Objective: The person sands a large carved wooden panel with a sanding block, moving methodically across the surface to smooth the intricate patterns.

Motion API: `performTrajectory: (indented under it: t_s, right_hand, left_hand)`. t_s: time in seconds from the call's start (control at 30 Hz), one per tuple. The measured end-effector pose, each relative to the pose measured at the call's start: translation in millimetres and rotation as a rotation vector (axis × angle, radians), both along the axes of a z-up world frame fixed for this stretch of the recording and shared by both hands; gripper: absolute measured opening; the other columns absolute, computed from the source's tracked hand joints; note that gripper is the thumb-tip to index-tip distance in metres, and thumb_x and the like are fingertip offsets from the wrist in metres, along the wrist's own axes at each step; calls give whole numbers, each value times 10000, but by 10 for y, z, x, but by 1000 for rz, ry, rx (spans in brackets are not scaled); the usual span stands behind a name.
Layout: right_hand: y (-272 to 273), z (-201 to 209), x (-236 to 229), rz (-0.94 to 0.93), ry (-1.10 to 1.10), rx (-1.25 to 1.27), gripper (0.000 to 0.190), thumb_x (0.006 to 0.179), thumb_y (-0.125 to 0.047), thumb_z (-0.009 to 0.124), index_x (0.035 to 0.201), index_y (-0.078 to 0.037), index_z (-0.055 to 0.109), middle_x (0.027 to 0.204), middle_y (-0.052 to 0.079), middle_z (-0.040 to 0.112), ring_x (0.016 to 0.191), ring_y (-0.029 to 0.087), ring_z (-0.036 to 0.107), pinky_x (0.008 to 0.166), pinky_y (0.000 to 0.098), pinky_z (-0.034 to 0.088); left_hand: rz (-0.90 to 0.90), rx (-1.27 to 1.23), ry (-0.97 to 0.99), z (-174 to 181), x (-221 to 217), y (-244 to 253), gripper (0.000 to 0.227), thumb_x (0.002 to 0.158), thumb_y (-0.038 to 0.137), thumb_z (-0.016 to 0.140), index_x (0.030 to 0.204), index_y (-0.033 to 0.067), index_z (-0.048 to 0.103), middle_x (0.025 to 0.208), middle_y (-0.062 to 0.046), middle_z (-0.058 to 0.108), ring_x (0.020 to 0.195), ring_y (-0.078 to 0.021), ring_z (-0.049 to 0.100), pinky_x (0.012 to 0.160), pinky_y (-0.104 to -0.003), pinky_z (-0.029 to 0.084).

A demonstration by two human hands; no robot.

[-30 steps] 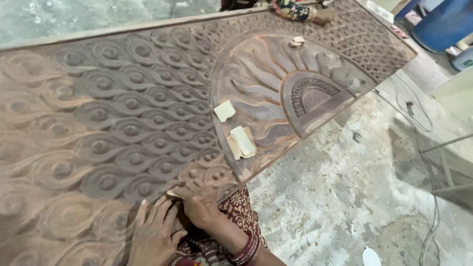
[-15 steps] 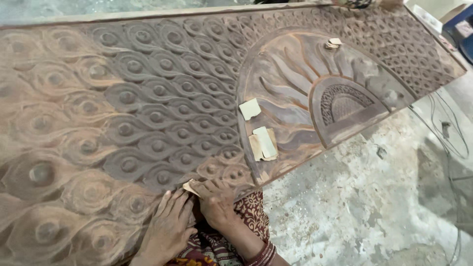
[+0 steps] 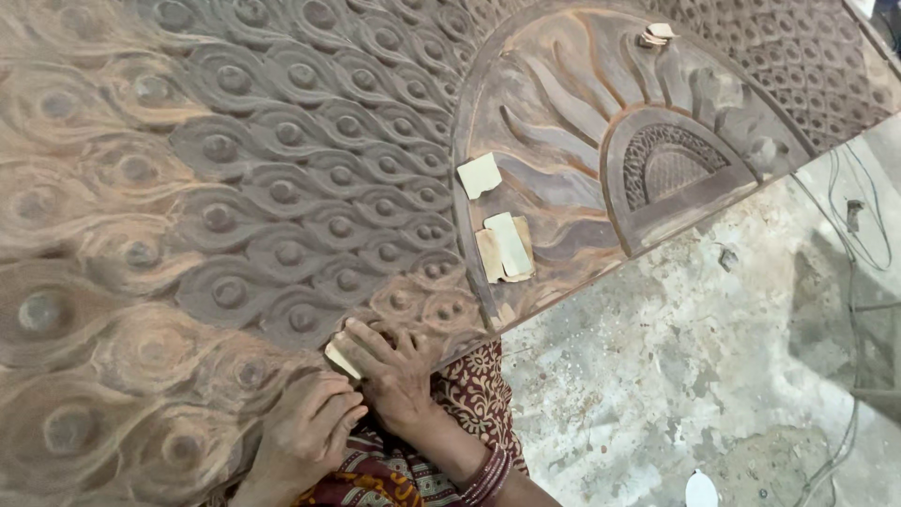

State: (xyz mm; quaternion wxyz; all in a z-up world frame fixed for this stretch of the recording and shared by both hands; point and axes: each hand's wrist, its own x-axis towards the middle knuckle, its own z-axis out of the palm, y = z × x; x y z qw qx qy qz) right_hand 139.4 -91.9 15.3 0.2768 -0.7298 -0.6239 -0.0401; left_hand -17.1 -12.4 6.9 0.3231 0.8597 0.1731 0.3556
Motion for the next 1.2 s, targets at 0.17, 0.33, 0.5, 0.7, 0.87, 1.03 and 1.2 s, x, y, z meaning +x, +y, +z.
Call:
performTrajectory:
  t_s: [0.17,0.33,0.5,0.7,0.87,1.03,1.2]
  right_hand:
    - [-30,-38,12,44,61,-59,454,880,-227,674,1322,-127,703,1479,38,620,1282,301,562,1030,456,386]
    - [-47,64,69,89,89,-113,458,877,-246,683,1311,-100,689,1521,51,585,1322,335,531,1056,537,335]
    - [-49,-24,33,118,24,-85,502,853,-233,665,1336,-97,685,1553,78,558,1473,368,440,1150,617,251]
    - [-49,-26,81,134,-58,-59,491,918,-197,656,1403,-126,664,1588,45,562,1569,308,397,1231,634,212]
    - [-71,0,31,135,12,-112,491,868,-223,659,1336,-72,649,1536,72,563,1549,338,361,1210,661,176]
    - [-66,41,13,116,-27,-61,466,926,-230,654,1370,-88,658,1560,62,581,1579,295,357,1221,670,153]
    - [-210,-131,-3,111,-5,-69,486,910,-267,678,1363,-93,658,1466,69,620,1570,323,347,1215,684,158]
  left_hand:
    - [60,50,15,50,27,96,536,786,253,777,1245,23,623,1290,-129,631,1230,-302,585,1035,-465,451]
    - [-42,66,115,63,139,145,626,802,261,732,1345,6,554,1389,-150,582,1324,-332,524,1120,-484,374]
    - [-13,102,193,-39,96,52,545,864,143,653,1377,-1,537,1432,-157,556,1361,-334,513,1164,-484,363]
    - [-54,98,186,-39,99,51,646,776,101,716,1379,-15,518,1397,-201,549,1322,-373,508,1130,-508,376]
    - [14,78,226,5,125,-56,675,740,25,731,1384,-17,534,1372,-191,576,1318,-342,540,1136,-467,432]
    - [-28,115,201,99,154,89,727,663,54,795,1351,-7,569,1357,-173,602,1276,-348,569,1085,-460,446]
    - [-16,101,189,23,172,-60,661,701,5,769,1341,18,605,1351,-155,640,1297,-328,601,1096,-413,482]
